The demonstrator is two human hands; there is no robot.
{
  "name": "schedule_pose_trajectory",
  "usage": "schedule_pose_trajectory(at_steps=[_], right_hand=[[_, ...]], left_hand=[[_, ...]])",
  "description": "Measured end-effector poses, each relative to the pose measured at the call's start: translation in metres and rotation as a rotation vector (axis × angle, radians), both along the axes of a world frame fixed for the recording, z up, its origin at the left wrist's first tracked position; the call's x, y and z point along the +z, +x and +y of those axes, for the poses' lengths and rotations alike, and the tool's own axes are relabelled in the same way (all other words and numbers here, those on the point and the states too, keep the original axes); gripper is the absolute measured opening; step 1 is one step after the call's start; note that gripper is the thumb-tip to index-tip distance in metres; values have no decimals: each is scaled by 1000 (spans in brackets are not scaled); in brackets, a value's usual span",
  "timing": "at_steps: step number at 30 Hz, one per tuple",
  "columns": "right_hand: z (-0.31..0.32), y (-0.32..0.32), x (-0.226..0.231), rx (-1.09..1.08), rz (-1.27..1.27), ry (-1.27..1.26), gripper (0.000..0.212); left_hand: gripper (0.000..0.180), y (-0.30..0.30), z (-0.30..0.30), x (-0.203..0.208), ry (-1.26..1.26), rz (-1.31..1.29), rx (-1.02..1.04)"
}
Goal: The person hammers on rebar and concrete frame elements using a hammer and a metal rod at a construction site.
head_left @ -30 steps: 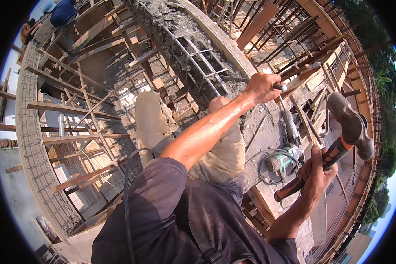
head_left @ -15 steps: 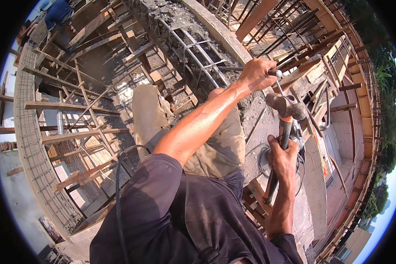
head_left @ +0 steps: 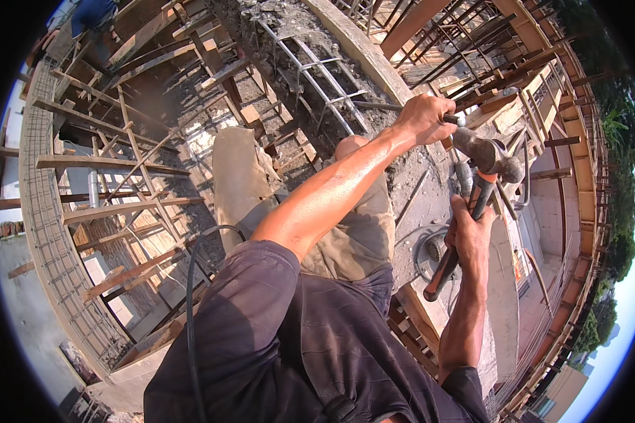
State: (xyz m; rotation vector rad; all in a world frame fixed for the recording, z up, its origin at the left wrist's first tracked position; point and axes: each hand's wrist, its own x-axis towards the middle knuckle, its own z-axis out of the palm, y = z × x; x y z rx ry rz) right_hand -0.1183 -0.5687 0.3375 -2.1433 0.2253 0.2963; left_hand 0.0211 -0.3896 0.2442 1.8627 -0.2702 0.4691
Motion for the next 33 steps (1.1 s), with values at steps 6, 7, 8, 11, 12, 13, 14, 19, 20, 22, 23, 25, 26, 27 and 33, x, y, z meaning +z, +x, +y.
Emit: schedule_pose_trajectory(at_steps=[6,7,8,11,12,13,14,19,20,22,23,25,26,27,33], right_hand=[[10,-40,54,-44,-65,64,28],[10,-40,69,-102,-169,-49,27],[1,-38,80,-95,-371,19,28],[-6,-29,111,-121,-586,381,37],[-7,-27,116,-136,-626,464,37],[-7,-28,114,-143,-614,510,37],[-9,-33,108,-149,-603,556,36],[-20,-61,57,-231,-430,435,34],[-17,-66,48,-258,-375,379,34],[-30,-74,24,-211,-281,283,27],[-34,-79,13,-233,-245,244,24],[-30,-81,6,-271,-141,227,22],[-31,-82,-3,-259,-131,218,25],[-28,-80,-5,-267,-70,200,27],[-3,-71,-10,-302,83,217,29]], left_hand=[[21,-8,2,-8,21,-29,11],[21,-7,3,-10,21,-23,11],[22,-5,3,-7,16,-25,8],[29,-1,9,-3,-45,29,17],[30,-1,12,3,-58,78,16],[42,-5,15,5,-54,43,40],[44,-9,18,6,-100,37,96],[51,-39,26,9,-209,17,123],[50,-40,27,11,-208,5,121],[53,-34,27,1,-182,-106,150],[55,-25,28,0,-222,-116,203],[58,-2,39,8,-263,-114,290],[60,11,50,19,-274,-89,323],[63,25,59,27,-326,-26,298],[50,14,90,79,-422,-663,383]])
